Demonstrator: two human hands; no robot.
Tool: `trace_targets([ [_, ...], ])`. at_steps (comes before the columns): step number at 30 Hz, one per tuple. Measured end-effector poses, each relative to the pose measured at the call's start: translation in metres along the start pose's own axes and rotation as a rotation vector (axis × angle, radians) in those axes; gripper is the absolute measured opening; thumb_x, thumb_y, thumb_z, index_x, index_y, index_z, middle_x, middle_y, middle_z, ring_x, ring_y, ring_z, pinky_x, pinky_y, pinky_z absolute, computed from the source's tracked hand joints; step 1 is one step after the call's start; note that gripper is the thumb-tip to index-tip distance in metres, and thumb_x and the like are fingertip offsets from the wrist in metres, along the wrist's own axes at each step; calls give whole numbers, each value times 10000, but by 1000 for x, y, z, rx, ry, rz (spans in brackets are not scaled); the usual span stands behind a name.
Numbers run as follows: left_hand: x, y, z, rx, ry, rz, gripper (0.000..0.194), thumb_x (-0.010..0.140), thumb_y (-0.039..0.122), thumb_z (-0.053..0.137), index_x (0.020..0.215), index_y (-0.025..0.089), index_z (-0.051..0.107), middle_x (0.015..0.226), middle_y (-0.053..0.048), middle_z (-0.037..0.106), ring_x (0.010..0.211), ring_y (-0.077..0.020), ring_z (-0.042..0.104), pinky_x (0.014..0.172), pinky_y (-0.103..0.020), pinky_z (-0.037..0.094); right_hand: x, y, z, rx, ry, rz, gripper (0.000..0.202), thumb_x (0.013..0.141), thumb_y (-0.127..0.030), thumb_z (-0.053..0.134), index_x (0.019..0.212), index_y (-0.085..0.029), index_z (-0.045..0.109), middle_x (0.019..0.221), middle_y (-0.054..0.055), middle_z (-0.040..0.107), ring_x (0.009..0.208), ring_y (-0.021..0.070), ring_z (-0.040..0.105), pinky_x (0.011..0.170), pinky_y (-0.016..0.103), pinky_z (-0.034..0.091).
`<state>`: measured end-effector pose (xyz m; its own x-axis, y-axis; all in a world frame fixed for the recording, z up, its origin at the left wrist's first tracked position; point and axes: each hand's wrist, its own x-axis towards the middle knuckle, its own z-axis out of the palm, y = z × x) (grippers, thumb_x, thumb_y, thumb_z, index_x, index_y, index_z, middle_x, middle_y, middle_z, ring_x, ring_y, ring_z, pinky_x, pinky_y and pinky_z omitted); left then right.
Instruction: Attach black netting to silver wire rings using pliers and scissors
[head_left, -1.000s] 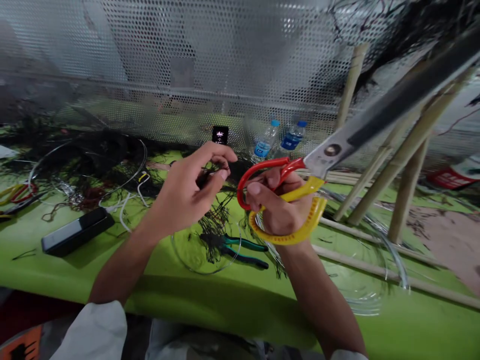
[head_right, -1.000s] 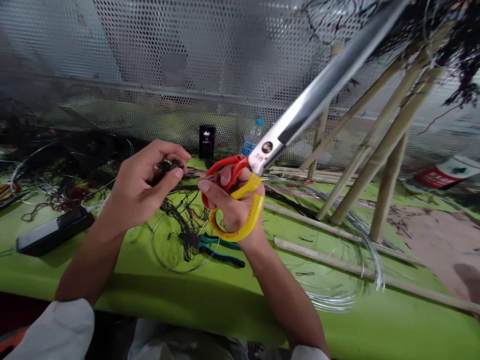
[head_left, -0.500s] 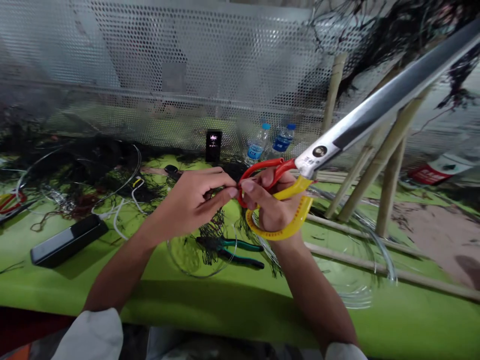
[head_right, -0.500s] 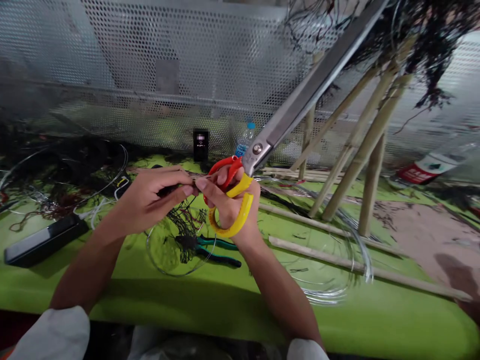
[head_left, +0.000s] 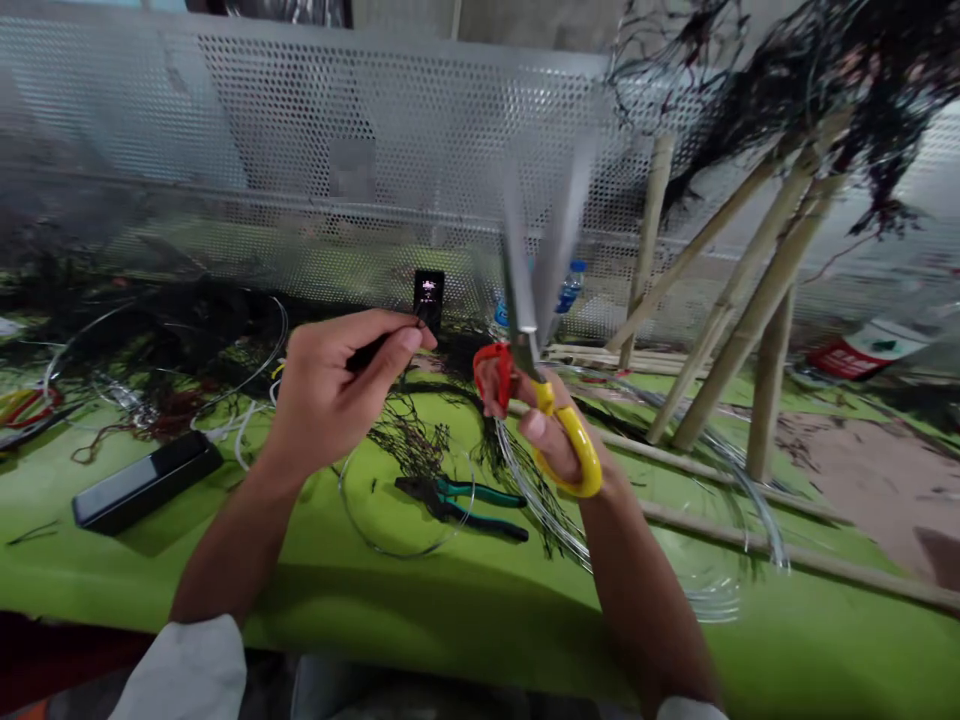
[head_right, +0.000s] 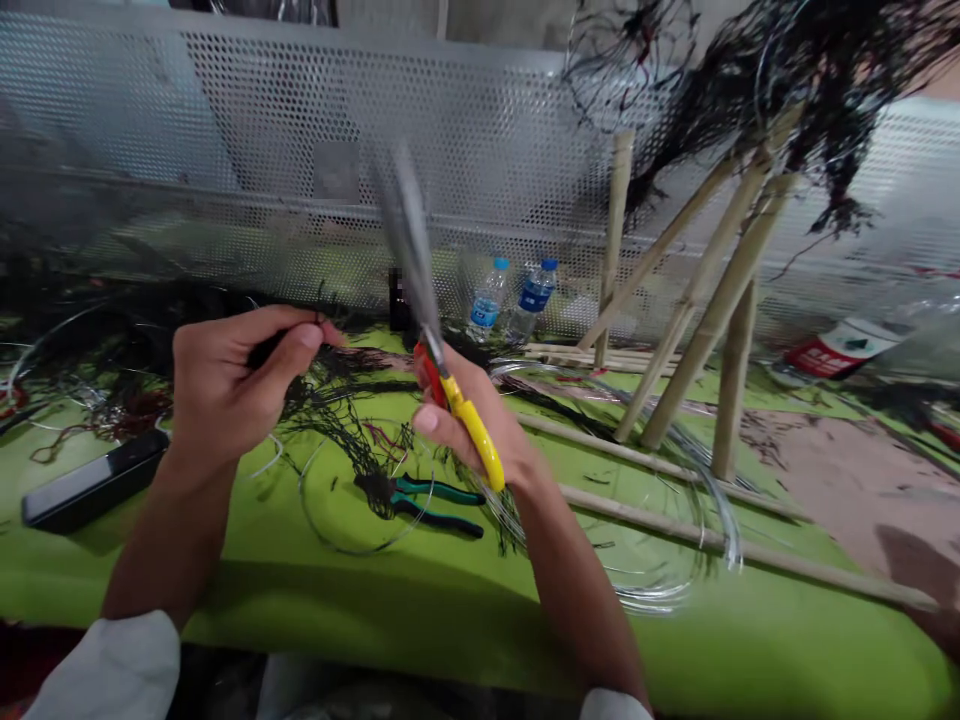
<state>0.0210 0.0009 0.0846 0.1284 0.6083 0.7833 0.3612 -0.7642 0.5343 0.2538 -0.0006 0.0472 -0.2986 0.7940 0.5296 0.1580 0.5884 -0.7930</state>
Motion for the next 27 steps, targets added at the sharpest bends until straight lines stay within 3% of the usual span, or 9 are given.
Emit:
trace_targets([
  [3,-1,2,-4,49,56,31,203,1036,306,639,968,232,816,829,-2,777,650,-119,620,616,-247,518,0,-1,-4,-78,-149,46,652,821,-882,602,905,-242,511,810,-12,466,690,158,389,592,320,334],
  [8,-2,5,-6,133,86,63,201,1048,284,615,977,215,790,907,-7,799,765,-133,685,743,-249,563,3,1,-3,-285,-261,17,674,824,-899,561,967,-243,502,849,-10,437,721,166,365,620,325,289],
  [17,0,5,-8,304,11,234,151,1024,173,609,960,202,743,810,8,751,726,-125,674,705,-262,495,1,-4,1,-436,-236,-16,510,876,-723,636,913,-248,453,875,-7,448,738,175,397,662,332,290],
  [27,-2,6,-11,379,-4,279,145,1020,168,603,961,183,735,881,-23,780,784,-148,719,749,-257,543,3,-4,4,-474,-187,-13,561,911,-771,575,784,-241,441,700,-47,405,616,134,308,580,310,224],
])
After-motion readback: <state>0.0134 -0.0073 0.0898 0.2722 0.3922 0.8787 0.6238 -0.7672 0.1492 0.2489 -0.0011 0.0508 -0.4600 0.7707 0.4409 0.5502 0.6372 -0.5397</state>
